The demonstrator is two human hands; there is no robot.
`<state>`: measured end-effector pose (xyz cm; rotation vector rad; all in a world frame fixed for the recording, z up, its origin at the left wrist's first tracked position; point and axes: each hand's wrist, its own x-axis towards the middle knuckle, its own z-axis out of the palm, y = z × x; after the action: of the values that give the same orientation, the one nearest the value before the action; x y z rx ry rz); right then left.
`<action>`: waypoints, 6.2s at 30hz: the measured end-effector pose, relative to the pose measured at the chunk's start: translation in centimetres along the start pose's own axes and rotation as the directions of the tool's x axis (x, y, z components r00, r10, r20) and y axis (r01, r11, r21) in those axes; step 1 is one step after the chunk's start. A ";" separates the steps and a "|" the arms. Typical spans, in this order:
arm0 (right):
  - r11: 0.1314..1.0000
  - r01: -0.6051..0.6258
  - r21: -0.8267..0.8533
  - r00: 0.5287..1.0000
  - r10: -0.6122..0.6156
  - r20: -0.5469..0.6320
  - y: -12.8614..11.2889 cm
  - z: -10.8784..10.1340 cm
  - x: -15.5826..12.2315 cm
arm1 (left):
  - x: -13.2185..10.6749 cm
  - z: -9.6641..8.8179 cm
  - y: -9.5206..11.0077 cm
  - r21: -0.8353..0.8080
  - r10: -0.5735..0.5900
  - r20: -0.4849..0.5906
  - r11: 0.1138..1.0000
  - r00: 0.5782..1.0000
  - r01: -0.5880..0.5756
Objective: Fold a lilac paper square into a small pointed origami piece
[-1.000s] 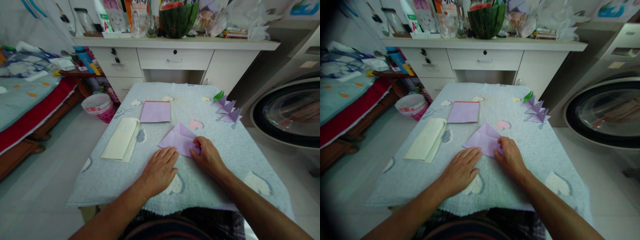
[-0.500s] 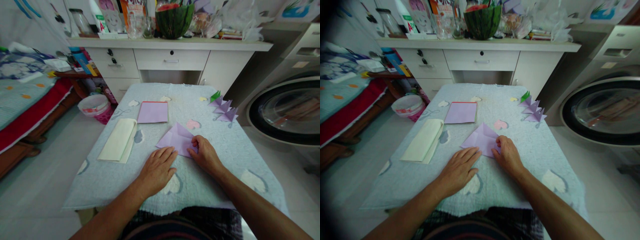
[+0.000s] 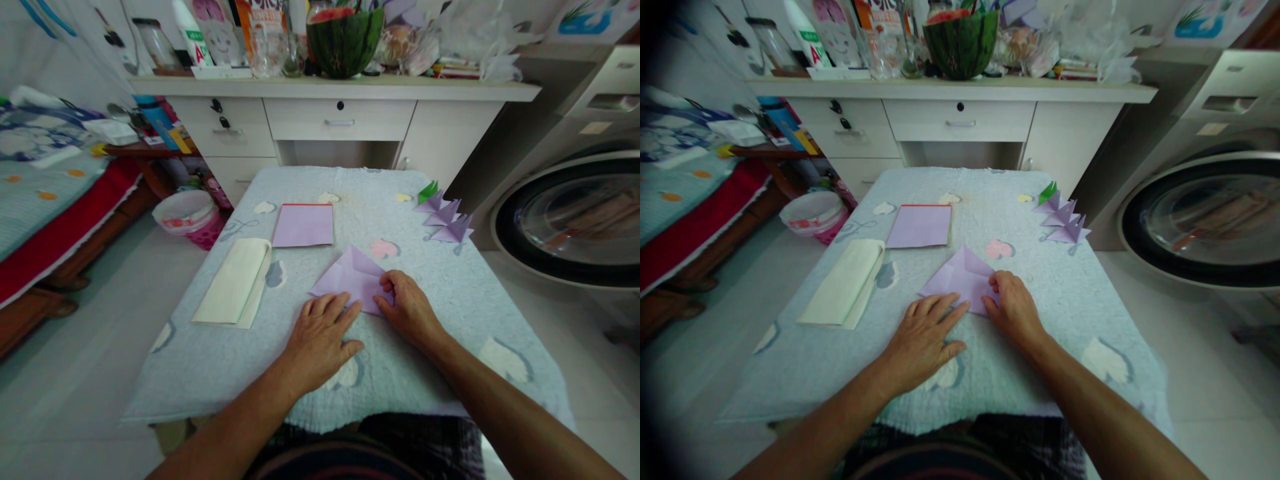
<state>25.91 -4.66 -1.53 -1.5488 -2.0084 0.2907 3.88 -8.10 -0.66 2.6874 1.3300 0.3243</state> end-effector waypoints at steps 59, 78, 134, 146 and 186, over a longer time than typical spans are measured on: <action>0.862 0.463 -0.207 0.854 -0.372 0.364 -2.8 -0.1 -0.5 | -2.2 -0.7 -2.4 -0.002 -0.051 0.039 0.999 0.998 0.051; 0.825 0.507 -0.250 0.841 -0.410 0.354 -3.4 -0.2 -0.3 | 1.4 -2.9 -7.1 -0.312 -0.294 -0.018 0.910 0.956 0.274; 0.795 0.570 -0.205 0.685 -0.323 0.653 -6.4 -0.7 3.5 | 2.1 -1.8 -6.8 -0.154 -0.388 -0.035 0.913 0.921 0.378; 0.821 0.536 -0.198 0.717 -0.319 0.620 -6.4 -1.7 2.5 | 2.4 -1.4 -6.5 -0.124 -0.400 -0.064 0.912 0.914 0.390; 0.940 0.303 -0.157 0.827 -0.177 0.533 -1.4 -6.3 -4.1 | 1.4 -1.4 -6.8 -0.043 -0.440 -0.008 0.897 0.898 0.439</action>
<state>28.93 -10.01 3.02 -1.4290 -2.7208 0.4088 -0.87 -2.81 -0.55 2.2610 1.8564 0.3160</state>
